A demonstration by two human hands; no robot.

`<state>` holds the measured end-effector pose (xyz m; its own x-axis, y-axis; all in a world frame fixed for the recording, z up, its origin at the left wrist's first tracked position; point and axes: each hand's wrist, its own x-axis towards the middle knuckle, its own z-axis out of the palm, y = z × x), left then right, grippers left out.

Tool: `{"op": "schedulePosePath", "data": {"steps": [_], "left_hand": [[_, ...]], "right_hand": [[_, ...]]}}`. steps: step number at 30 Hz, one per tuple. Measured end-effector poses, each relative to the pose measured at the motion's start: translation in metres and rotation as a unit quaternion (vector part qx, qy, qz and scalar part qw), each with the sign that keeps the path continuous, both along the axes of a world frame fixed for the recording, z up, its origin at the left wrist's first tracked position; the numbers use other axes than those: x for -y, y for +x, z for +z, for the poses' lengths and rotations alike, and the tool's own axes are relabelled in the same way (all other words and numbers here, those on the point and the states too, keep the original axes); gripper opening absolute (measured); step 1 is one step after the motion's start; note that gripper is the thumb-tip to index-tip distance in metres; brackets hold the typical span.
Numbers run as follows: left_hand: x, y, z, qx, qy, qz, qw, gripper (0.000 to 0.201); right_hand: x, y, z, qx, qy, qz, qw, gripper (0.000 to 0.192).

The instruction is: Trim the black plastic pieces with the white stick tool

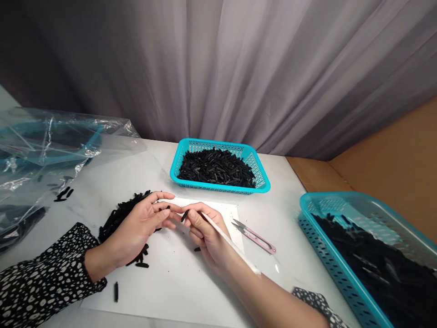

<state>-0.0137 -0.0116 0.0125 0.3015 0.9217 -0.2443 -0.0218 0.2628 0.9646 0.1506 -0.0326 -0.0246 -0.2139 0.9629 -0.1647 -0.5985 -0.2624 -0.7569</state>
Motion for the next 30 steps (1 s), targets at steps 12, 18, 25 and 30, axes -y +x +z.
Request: {"op": "schedulePosePath", "data": {"steps": [12, 18, 25, 30], "left_hand": [[-0.0014, -0.002, -0.0005, -0.03, 0.023, 0.001, 0.999, 0.03], [0.0005, 0.0001, 0.0037, -0.017, 0.016, -0.011, 1.0, 0.047], [0.0036, 0.0011, 0.0064, -0.028, 0.012, -0.031, 0.999, 0.04], [0.003, 0.0001, 0.0041, 0.006, 0.006, -0.046, 0.999, 0.037]], "right_hand": [[0.0001, -0.0007, 0.0038, 0.008, -0.015, 0.003, 1.0, 0.027], [0.0049, -0.0036, 0.0066, 0.06, -0.005, 0.018, 0.998, 0.033], [0.0056, -0.0062, 0.0048, 0.083, 0.007, 0.019, 0.996, 0.03], [0.0039, -0.0037, 0.0045, 0.072, -0.012, 0.02, 0.997, 0.028]]}}
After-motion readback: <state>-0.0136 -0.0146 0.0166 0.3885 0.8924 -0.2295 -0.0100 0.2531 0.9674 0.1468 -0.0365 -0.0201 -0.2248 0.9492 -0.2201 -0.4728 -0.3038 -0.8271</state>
